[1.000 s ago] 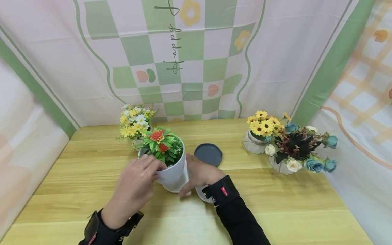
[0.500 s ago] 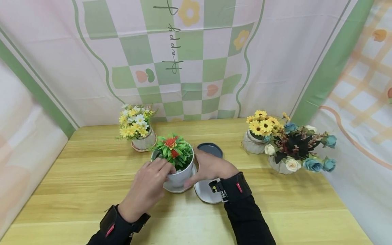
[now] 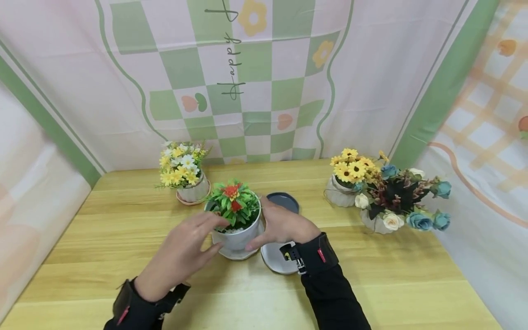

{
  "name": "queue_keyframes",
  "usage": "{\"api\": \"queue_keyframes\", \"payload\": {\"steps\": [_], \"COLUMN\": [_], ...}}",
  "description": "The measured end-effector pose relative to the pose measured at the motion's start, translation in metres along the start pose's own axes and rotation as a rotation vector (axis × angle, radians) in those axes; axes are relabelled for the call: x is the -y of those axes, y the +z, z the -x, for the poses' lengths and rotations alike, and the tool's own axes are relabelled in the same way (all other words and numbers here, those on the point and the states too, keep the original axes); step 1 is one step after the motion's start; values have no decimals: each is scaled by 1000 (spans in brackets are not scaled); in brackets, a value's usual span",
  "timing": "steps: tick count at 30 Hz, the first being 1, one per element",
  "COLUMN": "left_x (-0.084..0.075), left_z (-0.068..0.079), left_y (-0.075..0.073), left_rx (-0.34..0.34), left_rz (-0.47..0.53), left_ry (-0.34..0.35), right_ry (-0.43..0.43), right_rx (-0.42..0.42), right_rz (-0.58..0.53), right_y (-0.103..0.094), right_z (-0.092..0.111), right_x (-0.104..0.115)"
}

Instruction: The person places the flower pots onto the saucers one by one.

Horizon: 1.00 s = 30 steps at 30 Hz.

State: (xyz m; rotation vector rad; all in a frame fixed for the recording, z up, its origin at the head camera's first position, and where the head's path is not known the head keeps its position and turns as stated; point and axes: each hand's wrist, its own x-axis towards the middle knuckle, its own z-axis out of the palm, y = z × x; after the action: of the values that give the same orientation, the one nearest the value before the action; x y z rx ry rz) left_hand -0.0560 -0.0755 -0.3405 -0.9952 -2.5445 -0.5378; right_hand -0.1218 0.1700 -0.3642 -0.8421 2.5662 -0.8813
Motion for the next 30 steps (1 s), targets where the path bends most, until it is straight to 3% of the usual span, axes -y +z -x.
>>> {"api": "queue_keyframes", "payload": {"steps": [3,5,9,12,16,18,19,24,30], "left_x": [6,12,31,48,63,65,65,61,59], "left_z": [8,14,19,17,15,16,16,17,16], "left_y": [-16,-22,-14,11,47,57,60,66,72], "left_rx": [19,85,386,526,425,381,365,355,322], "left_rz": [11,9,56,185,454,504,514,455,431], "left_ry": [-143,-262,-467,-466,-284,-256,-256,-383,-395], "right_ry": [-7,-27,-19,-2,-36,-50,-46,34,136], "right_rx": [-12,-20,-16,-5,5,11,18,14,-1], "right_rz": [-27,-35,-15,18,34,26,23,49,84], "right_y": [-1,-1,1,6,14,16,16,16,19], "right_z": [2,2,1,-2,-7,-9,-10,-11,-9], "right_x": [1,0,-1,-5,-9,-10,-10,-12,-11]}}
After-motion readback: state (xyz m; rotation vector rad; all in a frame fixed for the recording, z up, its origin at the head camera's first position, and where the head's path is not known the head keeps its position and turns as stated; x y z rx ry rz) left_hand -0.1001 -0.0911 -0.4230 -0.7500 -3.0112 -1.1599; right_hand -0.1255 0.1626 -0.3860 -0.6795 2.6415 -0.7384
